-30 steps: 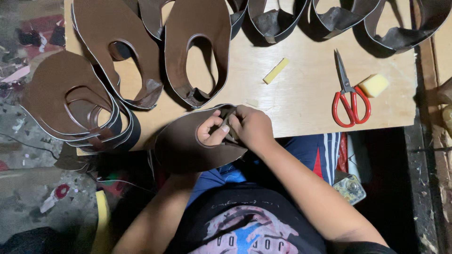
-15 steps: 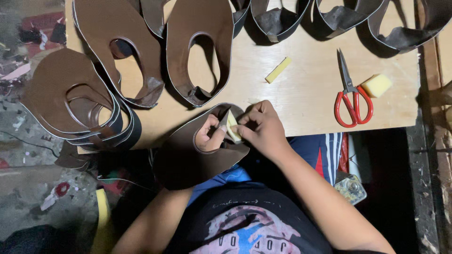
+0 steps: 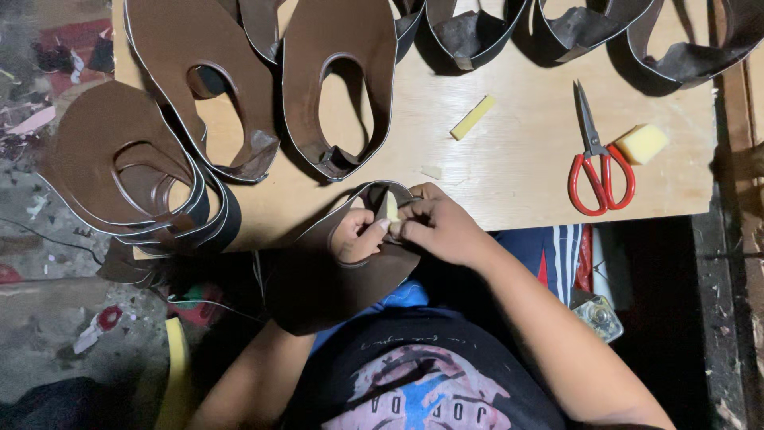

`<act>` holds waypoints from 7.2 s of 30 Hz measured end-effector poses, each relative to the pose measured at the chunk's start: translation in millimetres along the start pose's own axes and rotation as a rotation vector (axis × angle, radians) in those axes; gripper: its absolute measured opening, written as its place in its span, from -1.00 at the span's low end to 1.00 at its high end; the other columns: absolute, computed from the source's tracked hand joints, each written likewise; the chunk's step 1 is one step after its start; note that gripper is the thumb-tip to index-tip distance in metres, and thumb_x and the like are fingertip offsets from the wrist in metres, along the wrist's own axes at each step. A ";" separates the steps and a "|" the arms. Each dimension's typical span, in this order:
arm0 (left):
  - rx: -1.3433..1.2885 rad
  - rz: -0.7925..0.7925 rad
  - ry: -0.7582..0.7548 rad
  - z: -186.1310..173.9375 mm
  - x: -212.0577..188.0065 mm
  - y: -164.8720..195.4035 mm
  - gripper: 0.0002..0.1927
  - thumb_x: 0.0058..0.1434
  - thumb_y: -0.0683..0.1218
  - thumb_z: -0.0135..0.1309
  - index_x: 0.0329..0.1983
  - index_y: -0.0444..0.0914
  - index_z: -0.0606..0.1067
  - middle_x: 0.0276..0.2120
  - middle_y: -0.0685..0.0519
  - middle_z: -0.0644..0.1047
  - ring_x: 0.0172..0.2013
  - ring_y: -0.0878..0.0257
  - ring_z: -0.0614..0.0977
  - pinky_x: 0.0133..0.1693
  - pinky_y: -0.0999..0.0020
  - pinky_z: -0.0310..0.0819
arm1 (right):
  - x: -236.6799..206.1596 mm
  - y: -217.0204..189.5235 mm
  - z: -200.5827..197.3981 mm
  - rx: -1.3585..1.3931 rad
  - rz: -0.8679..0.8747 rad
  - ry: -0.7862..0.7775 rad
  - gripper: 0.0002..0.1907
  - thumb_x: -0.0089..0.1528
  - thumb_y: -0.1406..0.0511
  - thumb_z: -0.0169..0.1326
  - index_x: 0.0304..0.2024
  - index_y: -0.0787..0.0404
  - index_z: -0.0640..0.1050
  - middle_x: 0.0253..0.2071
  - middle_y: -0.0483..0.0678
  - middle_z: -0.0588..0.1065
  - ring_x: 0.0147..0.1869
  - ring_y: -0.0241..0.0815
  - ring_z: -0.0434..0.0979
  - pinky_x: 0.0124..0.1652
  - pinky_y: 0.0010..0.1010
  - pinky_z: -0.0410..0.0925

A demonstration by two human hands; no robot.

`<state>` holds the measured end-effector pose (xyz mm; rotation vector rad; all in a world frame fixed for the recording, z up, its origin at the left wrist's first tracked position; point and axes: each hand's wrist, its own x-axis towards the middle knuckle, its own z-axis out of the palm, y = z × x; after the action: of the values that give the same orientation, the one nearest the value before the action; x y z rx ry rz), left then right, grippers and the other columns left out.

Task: The person works at a bench covered with brown shoe upper pieces, folding and pressing the edges of an upper over a black sole piece by hand. They occasionally pick up yellow foam strips, trim them with red-handled scissors, and tuck the foam inside the upper before setting the finished piece aside and taking the next one.

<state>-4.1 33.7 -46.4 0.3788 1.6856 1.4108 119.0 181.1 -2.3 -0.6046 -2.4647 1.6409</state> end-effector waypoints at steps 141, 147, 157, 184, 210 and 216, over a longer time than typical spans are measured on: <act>-0.256 -0.137 -0.110 -8.6 -52.6 25.8 -0.77 0.39 -0.02 -0.05 -0.09 -0.22 0.54 -0.36 0.15 0.45 -0.36 0.40 0.44 -0.35 0.47 0.35 | -18.9 -13.0 14.8 0.276 0.049 0.218 -0.92 0.17 0.39 0.16 -0.35 0.34 0.58 -0.23 -0.10 0.54 -0.13 -0.25 0.51 -0.05 -0.47 0.36; -0.160 0.057 -0.131 -2.6 -61.7 21.3 -0.82 0.45 -0.12 -0.02 -0.12 -0.33 0.54 -0.35 0.14 0.45 -0.31 0.41 0.42 -0.30 0.44 0.32 | -31.0 -12.5 29.7 0.063 -0.251 0.307 -0.81 0.20 0.40 0.10 -0.14 0.33 0.61 0.00 0.02 0.42 0.14 -0.08 0.41 0.15 -0.37 0.29; 0.386 0.578 -0.147 -16.3 -76.3 41.8 -0.76 0.43 -0.17 -0.13 0.06 -0.34 0.45 -0.14 -0.02 0.55 -0.13 0.21 0.57 -0.07 0.37 0.46 | -44.7 -15.2 19.4 0.483 0.074 0.045 -0.77 0.24 0.25 0.10 -0.13 0.24 0.60 0.13 0.11 0.39 0.23 -0.05 0.37 0.24 -0.33 0.21; -0.168 0.055 -0.274 9.0 -63.2 9.9 -0.65 0.28 -0.18 -0.08 0.14 -0.28 0.46 -0.04 0.08 0.54 -0.03 0.35 0.54 0.01 0.44 0.44 | -53.1 -28.3 28.1 0.255 -0.041 0.122 -0.65 0.18 0.25 0.25 -0.03 0.31 0.60 0.29 0.11 0.30 0.43 0.00 0.24 0.36 -0.23 0.13; -0.385 0.008 -0.641 -7.6 -72.2 23.9 -0.69 0.39 -0.20 -0.10 0.18 -0.34 0.41 -0.01 -0.01 0.52 -0.01 0.29 0.55 0.01 0.40 0.45 | -59.5 -73.9 13.2 -0.221 -0.347 0.178 -0.68 0.09 0.26 0.30 -0.14 0.28 0.62 0.18 0.30 0.35 0.24 0.27 0.37 0.15 -0.11 0.29; 0.062 0.310 -0.581 -9.7 -95.1 43.1 -0.64 0.38 -0.15 -0.08 0.20 -0.34 0.42 -0.01 -0.01 0.53 -0.01 0.27 0.55 0.03 0.37 0.43 | -56.3 -56.7 18.1 -0.141 -0.152 0.369 -0.74 0.12 0.31 0.33 -0.37 0.35 0.52 0.02 0.13 0.44 0.08 -0.01 0.51 -0.03 -0.36 0.42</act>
<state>29.7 -26.3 32.6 1.0147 1.2245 1.2958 150.0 124.8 48.5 -0.6517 -2.3003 1.1854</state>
